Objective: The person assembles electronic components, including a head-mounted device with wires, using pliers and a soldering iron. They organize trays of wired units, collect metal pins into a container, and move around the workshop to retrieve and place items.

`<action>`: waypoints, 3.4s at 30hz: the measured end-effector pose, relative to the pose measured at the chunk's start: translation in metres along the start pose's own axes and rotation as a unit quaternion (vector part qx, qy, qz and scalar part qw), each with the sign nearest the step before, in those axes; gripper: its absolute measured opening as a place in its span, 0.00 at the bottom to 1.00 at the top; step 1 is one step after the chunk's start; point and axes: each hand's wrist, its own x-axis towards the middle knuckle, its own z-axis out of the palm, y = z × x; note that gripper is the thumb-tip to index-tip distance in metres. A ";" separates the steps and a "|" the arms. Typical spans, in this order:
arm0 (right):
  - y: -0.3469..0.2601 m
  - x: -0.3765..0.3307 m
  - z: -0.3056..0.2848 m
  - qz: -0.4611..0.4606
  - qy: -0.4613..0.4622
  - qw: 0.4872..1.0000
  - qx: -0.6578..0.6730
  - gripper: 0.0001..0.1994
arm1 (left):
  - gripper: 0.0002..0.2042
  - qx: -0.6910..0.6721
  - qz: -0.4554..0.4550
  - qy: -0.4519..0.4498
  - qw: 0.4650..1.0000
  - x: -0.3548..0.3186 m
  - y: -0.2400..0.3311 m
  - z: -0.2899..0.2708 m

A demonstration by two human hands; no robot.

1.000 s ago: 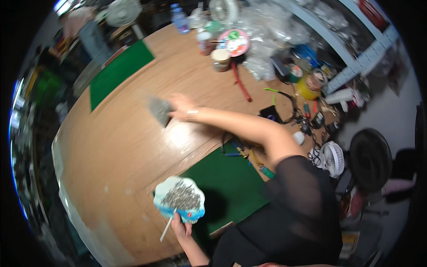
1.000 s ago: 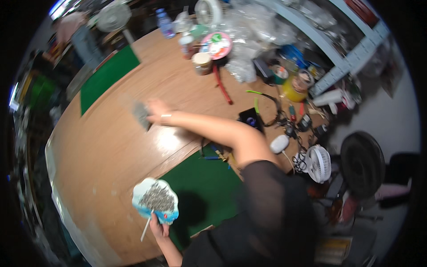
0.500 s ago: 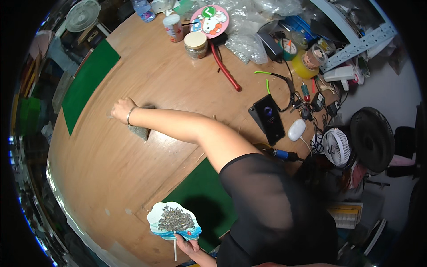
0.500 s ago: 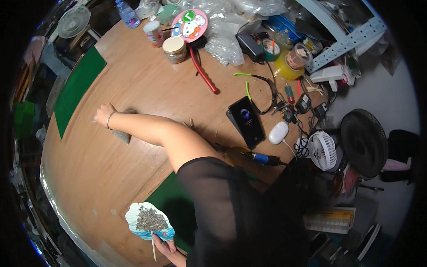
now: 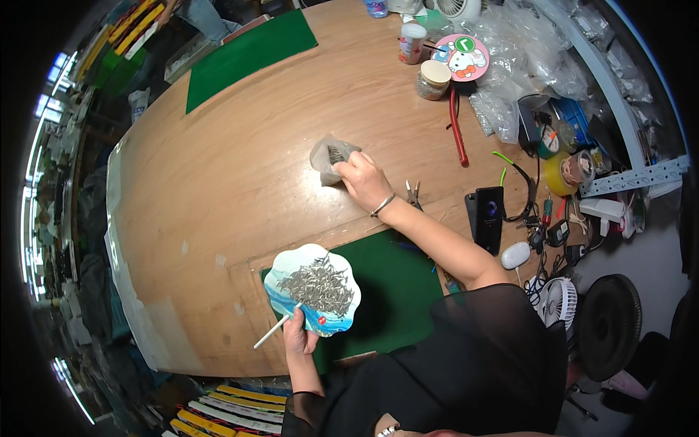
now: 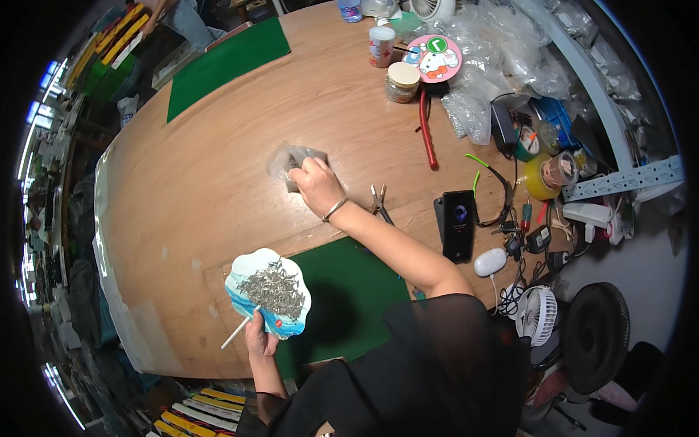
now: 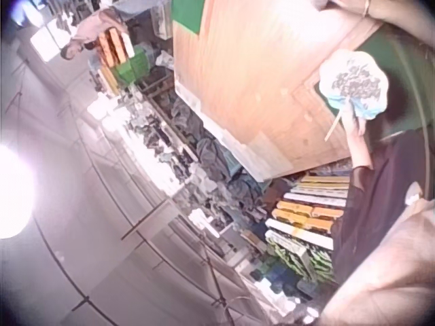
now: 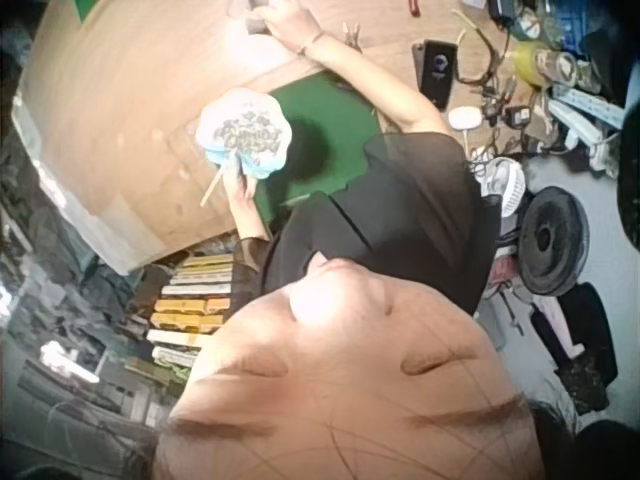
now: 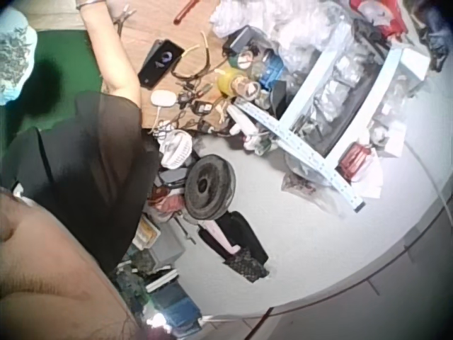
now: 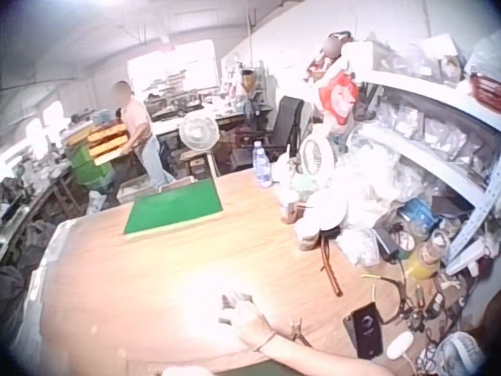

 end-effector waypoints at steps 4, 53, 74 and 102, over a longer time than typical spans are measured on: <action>-0.012 -0.006 -0.007 0.017 -0.025 1.000 -0.004 0.01 | 0.22 -0.005 -0.004 -0.008 1.000 -0.005 -0.001 0.005; -0.005 -0.002 -0.005 0.170 0.013 0.985 0.008 0.14 | 0.06 0.674 0.244 -0.051 0.696 0.084 0.057 0.188; -0.002 -0.011 -0.021 0.118 -0.041 0.992 0.018 0.27 | 0.24 0.149 0.039 0.076 0.985 0.036 0.040 0.043; 0.169 0.070 -0.108 0.187 0.136 0.969 -0.089 0.05 | 0.20 0.171 -0.060 0.118 0.976 0.028 -0.075 0.035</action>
